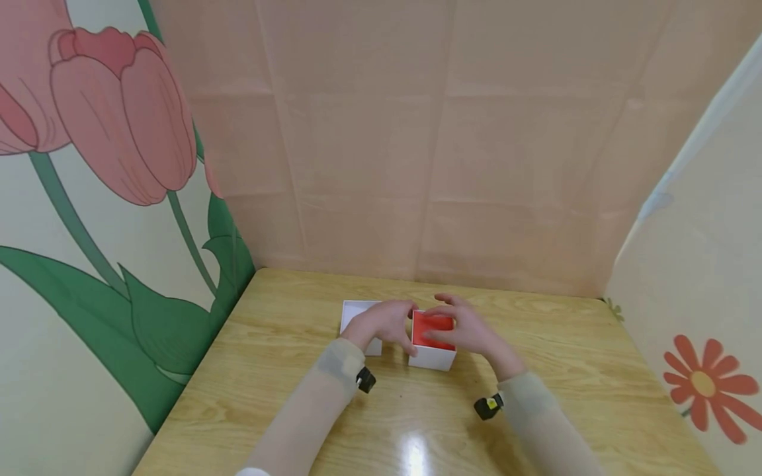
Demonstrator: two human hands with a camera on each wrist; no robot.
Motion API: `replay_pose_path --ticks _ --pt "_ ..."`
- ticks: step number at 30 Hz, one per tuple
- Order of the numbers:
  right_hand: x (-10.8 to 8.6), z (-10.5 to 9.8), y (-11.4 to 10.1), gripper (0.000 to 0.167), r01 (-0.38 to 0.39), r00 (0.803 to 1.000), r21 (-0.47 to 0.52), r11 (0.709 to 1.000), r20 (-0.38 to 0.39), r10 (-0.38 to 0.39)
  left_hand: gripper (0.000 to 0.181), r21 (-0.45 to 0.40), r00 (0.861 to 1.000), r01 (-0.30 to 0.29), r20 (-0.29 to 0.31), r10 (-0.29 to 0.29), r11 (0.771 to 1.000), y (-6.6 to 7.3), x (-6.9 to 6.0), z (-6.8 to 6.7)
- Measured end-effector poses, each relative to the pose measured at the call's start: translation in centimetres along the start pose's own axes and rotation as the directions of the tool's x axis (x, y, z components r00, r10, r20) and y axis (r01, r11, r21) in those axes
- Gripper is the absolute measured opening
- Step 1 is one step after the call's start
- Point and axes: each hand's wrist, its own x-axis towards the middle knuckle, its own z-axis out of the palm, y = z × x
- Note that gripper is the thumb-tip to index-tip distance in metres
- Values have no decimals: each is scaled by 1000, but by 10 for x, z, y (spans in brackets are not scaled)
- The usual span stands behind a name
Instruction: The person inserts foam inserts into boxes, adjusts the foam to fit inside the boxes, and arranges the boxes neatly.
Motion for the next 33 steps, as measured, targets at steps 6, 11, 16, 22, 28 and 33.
replay_pose_path --ticks 6,11,16,22,28,33 --pt "3 10 4 44 15 1000 12 1000 8 -15 94 2 1000 -1 3 1 1000 0 0 -1" --pt "3 13 4 49 11 1000 -7 1000 22 -11 92 15 1000 -8 -4 8 1000 0 0 -1" --pt "4 16 5 49 -13 999 -12 1000 36 14 93 16 1000 -17 -8 17 1000 -1 0 -1" --pt "5 14 8 49 -16 998 -17 1000 62 17 93 15 1000 -13 -6 13 1000 -1 -1 -1" --pt "0 0 10 49 -106 992 -44 993 58 109 93 -13 1000 4 -2 -4 1000 -1 0 0" --pt "-4 -7 7 47 -167 981 -128 978 76 178 95 -40 1000 22 2 -22 999 -2 0 1"
